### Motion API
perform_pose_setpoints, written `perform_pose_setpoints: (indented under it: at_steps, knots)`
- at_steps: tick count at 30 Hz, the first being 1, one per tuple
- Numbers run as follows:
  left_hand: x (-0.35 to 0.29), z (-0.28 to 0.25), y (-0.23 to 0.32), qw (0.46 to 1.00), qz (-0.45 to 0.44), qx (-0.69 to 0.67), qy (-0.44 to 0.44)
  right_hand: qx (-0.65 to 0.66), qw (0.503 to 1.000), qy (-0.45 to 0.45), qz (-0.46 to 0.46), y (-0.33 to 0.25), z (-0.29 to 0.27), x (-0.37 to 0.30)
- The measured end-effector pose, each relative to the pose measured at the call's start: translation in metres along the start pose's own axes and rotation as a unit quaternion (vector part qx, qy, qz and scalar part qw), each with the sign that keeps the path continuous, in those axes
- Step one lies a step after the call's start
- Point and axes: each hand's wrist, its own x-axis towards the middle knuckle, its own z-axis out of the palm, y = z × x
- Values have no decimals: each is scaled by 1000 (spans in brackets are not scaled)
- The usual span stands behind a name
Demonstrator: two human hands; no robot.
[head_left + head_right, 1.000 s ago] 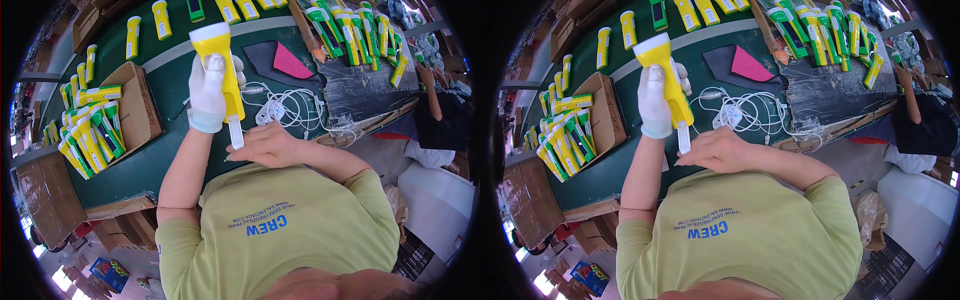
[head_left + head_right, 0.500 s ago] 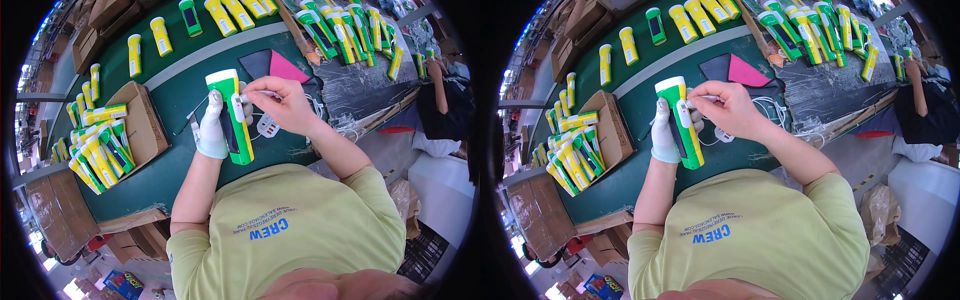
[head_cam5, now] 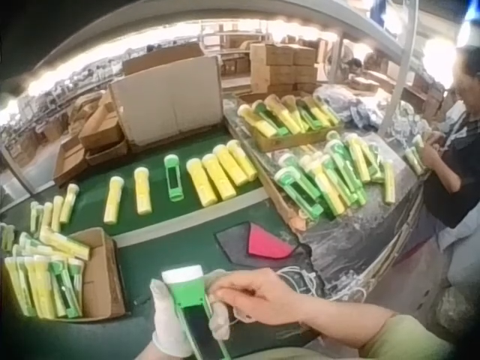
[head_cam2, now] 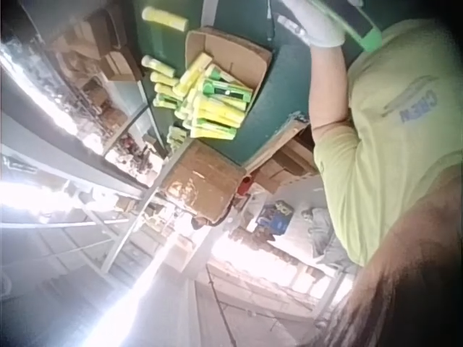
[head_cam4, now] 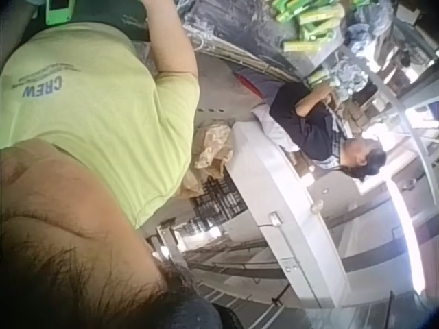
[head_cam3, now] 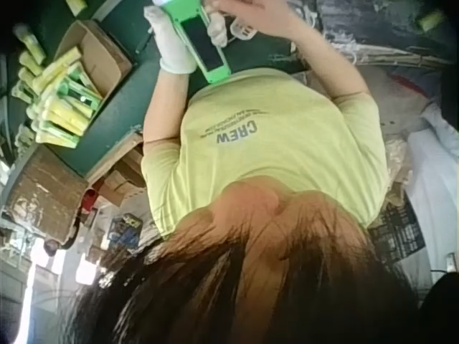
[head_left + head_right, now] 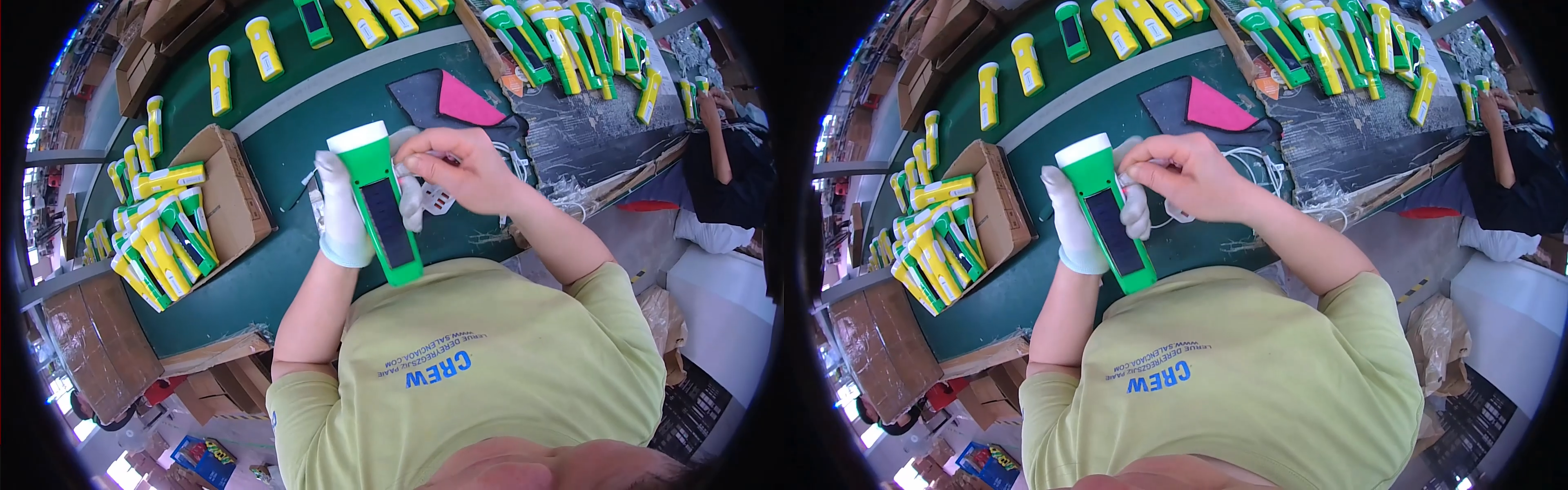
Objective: Assembling, checking, and testing handheld battery-powered flashlights on an industrial assembly line.
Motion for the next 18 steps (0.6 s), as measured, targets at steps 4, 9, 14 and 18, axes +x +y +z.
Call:
perform_pose_setpoints:
  at_steps: [4, 9, 14, 18]
  knots:
    - [9, 7, 9, 974, 65, -208, 55, 147, 956, 234, 99, 34, -32, 20]
    - [12, -14, 3, 959, 235, 11, 160, 13, 989, 145, 25, 14, -39, -11]
    - [20, 15, -18, 969, 229, 74, 53, -352, 936, -1, -24, -11, 0, -27]
    - [18, 0, -4, 954, 236, 187, -4, 47, 952, 298, -58, -31, -89, -26]
